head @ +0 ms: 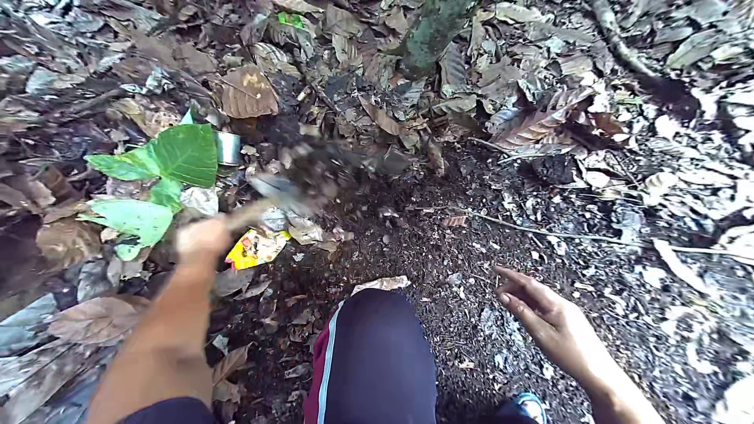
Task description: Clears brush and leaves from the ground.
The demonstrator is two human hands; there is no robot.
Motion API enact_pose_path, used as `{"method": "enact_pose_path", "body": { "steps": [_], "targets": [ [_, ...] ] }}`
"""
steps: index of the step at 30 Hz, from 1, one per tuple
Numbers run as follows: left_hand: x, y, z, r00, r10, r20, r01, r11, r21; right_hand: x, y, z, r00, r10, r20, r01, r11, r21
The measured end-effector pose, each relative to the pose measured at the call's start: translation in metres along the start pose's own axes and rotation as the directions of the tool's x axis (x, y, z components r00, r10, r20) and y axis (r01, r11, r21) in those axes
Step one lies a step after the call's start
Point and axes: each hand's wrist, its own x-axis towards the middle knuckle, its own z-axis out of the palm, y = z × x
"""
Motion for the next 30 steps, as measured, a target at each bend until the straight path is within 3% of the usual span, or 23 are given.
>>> {"method": "enact_pose_path", "body": {
  "steps": [2, 5, 7, 9, 12, 14, 16, 18, 21, 22, 24, 27, 30],
  "targets": [
    [0.031, -0.065, -0.052, 0.976, -0.209, -0.063, 0.202, 0.974, -0.099, -0.001, 0.001, 0.0, 1.0, 0.002, -0.002, -0.002, 1.0, 0.005],
    [0.061, -0.145, -0.106, 0.909, -0.385, -0.157, 0.353, 0.915, -0.196, 0.001, 0.002, 0.006, 1.0, -0.003, 0.013, 0.002, 0.999, 0.05],
    [0.05, -0.146, -0.133, 0.871, -0.472, -0.136, 0.409, 0.85, -0.331, 0.003, 0.0, 0.013, 0.999, -0.027, 0.037, 0.024, 0.997, 0.067],
    [0.017, -0.109, -0.159, 0.869, -0.486, -0.095, 0.388, 0.787, -0.479, 0.007, -0.001, 0.017, 0.997, -0.053, 0.055, 0.049, 0.996, 0.071],
    [-0.038, -0.052, -0.151, 0.936, -0.344, -0.077, 0.234, 0.768, -0.596, 0.015, -0.003, 0.018, 0.996, -0.06, 0.065, 0.054, 0.995, 0.081],
    [-0.07, -0.021, -0.108, 0.978, -0.192, -0.078, 0.112, 0.806, -0.581, 0.021, -0.006, 0.016, 0.995, -0.067, 0.068, 0.062, 0.995, 0.077],
    [-0.1, 0.012, -0.055, 0.998, -0.042, 0.042, 0.057, 0.886, -0.461, 0.027, -0.007, 0.014, 0.995, -0.075, 0.066, 0.071, 0.995, 0.068],
    [-0.133, 0.045, -0.012, 0.966, 0.135, 0.221, -0.074, 0.962, -0.264, 0.031, -0.008, 0.014, 0.994, -0.079, 0.069, 0.075, 0.996, 0.057],
    [-0.166, 0.065, 0.053, 0.864, 0.405, 0.3, -0.369, 0.914, -0.17, 0.037, -0.01, 0.018, 0.994, -0.081, 0.075, 0.078, 0.996, 0.043],
    [-0.169, 0.058, 0.072, 0.848, 0.442, 0.292, -0.417, 0.897, -0.145, 0.038, -0.009, 0.019, 0.993, -0.085, 0.077, 0.082, 0.996, 0.039],
    [-0.165, 0.023, 0.089, 0.89, 0.378, 0.256, -0.374, 0.925, -0.067, 0.04, -0.008, 0.022, 0.993, -0.088, 0.078, 0.085, 0.996, 0.036],
    [-0.132, -0.063, 0.044, 0.978, 0.049, 0.203, -0.067, 0.994, 0.083, 0.044, -0.005, 0.027, 0.992, -0.102, 0.081, 0.101, 0.995, 0.017],
    [-0.079, -0.169, -0.019, 0.967, -0.254, -0.036, 0.256, 0.964, 0.075, 0.044, -0.005, 0.034, 0.988, -0.111, 0.106, 0.11, 0.994, 0.016]
  ]
}}
